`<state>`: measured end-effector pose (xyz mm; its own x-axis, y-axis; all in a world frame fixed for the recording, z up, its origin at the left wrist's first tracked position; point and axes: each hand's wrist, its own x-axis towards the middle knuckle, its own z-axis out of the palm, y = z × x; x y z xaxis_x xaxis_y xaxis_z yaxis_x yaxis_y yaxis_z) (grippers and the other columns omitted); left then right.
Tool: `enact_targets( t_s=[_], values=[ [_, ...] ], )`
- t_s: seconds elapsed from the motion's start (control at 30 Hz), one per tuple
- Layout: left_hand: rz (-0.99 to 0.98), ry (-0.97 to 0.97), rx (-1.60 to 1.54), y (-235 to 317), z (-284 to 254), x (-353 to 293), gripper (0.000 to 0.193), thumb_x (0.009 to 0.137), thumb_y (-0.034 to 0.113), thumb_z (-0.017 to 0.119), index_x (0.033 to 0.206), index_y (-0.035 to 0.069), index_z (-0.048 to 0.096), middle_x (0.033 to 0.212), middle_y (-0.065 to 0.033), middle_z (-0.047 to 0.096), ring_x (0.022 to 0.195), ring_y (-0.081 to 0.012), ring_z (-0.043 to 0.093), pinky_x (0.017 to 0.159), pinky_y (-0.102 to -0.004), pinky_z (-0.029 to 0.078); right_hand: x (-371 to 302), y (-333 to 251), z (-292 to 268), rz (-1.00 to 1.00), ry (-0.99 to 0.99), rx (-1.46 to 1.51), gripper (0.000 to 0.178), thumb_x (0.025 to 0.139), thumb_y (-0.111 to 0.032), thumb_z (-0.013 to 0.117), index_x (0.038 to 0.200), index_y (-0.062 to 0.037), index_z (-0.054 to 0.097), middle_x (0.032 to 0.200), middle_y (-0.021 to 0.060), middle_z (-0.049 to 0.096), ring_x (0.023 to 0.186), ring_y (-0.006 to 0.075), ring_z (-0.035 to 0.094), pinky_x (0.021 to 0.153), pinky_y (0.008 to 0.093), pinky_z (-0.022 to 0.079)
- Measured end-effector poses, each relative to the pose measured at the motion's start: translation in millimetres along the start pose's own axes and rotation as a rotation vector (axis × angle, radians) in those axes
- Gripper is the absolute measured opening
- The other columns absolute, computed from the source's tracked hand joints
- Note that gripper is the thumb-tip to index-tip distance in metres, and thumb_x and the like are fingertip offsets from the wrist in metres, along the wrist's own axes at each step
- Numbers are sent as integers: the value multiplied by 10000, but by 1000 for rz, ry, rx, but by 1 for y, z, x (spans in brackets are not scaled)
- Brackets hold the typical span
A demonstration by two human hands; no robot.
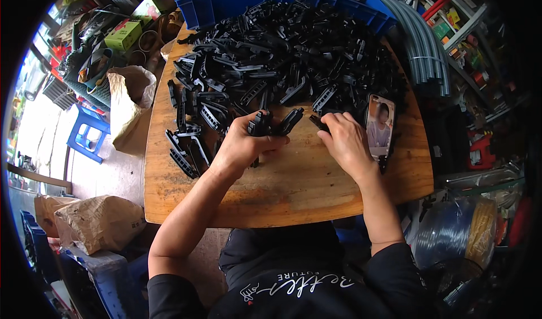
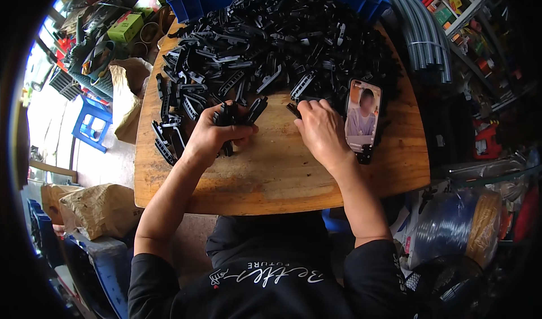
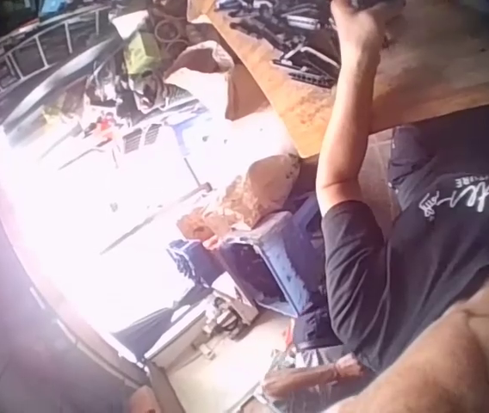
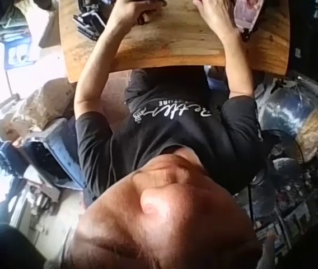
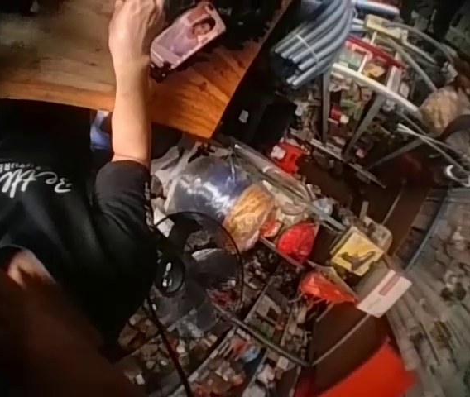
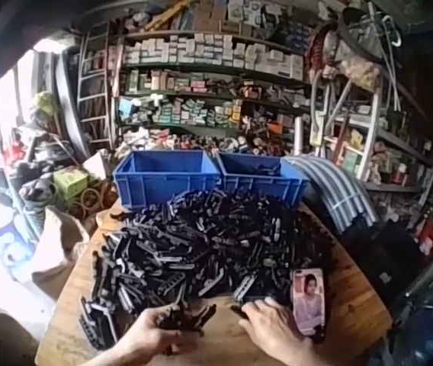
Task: Assembling small black plastic components by snapping pieces together at a workbench.
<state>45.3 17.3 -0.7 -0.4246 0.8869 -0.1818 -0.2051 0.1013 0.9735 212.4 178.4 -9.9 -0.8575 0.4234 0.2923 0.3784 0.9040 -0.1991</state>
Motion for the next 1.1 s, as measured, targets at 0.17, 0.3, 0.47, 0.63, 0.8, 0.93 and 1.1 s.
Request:
enact_targets(
  t_s=[0.17, 0.3, 0.47, 0.63, 0.8, 0.93, 1.1],
  values=[
    [-26, -11, -177, 1, -2, 1, 316, 727, 2, 681, 1015, -36, 560, 808, -123, 675, 637, -143, 599, 614, -253, 476, 10, 0, 8, -106, 7, 10, 257, 777, -104, 704, 982, -24, 572, 852, 109, 592, 837, 291, 574, 756, 384, 470],
    [-20, 6, -259, 2, -1, 1, 342, 736, -12, 655, 1055, -31, 533, 859, -154, 677, 667, -171, 606, 644, -279, 492, 22, -5, 11, -190, -3, 46, 238, 798, -70, 677, 998, -19, 559, 826, 105, 605, 782, 295, 590, 701, 369, 481],
    [-2, 15, -325, -1, -4, 1, 306, 767, -46, 636, 1060, -55, 545, 891, -159, 677, 668, -141, 590, 618, -266, 481, 18, -26, -7, 70, -58, 966, 152, 869, -50, 568, 998, -7, 501, 805, 35, 616, 748, 72, 571, 635, 248, 469],
    [14, -18, -324, -6, -3, 3, 325, 755, -22, 654, 1060, -61, 551, 896, -159, 675, 674, -135, 587, 636, -267, 480, 11, -27, -14, 88, 14, 1259, 158, 901, -148, 611, 990, -51, 523, 895, -3, 574, 754, 30, 481, 707, 170, 397],
    [-1, -26, -305, -4, -2, 3, 366, 763, -23, 641, 1105, -60, 515, 934, -162, 682, 685, -147, 593, 679, -273, 498, 7, -34, -17, 57, 122, 1124, 186, 924, -138, 602, 1049, -14, 544, 827, -6, 544, 674, 24, 486, 621, 171, 425],
    [13, -17, -274, -4, 1, 1, 350, 761, -16, 649, 1089, -50, 531, 930, -162, 686, 681, -138, 587, 676, -266, 492, 5, -36, -13, 77, 88, 1150, 253, 947, -141, 563, 1156, -7, 517, 872, 17, 564, 720, 54, 555, 671, 187, 487],
    [9, -38, -223, -5, 0, 0, 250, 754, -2, 666, 993, -21, 596, 783, -74, 654, 660, -121, 577, 659, -245, 466, 6, -41, -12, 27, 102, 1221, 235, 945, -148, 560, 1123, 2, 526, 924, 44, 607, 819, 97, 608, 735, 216, 510]
  ],
)
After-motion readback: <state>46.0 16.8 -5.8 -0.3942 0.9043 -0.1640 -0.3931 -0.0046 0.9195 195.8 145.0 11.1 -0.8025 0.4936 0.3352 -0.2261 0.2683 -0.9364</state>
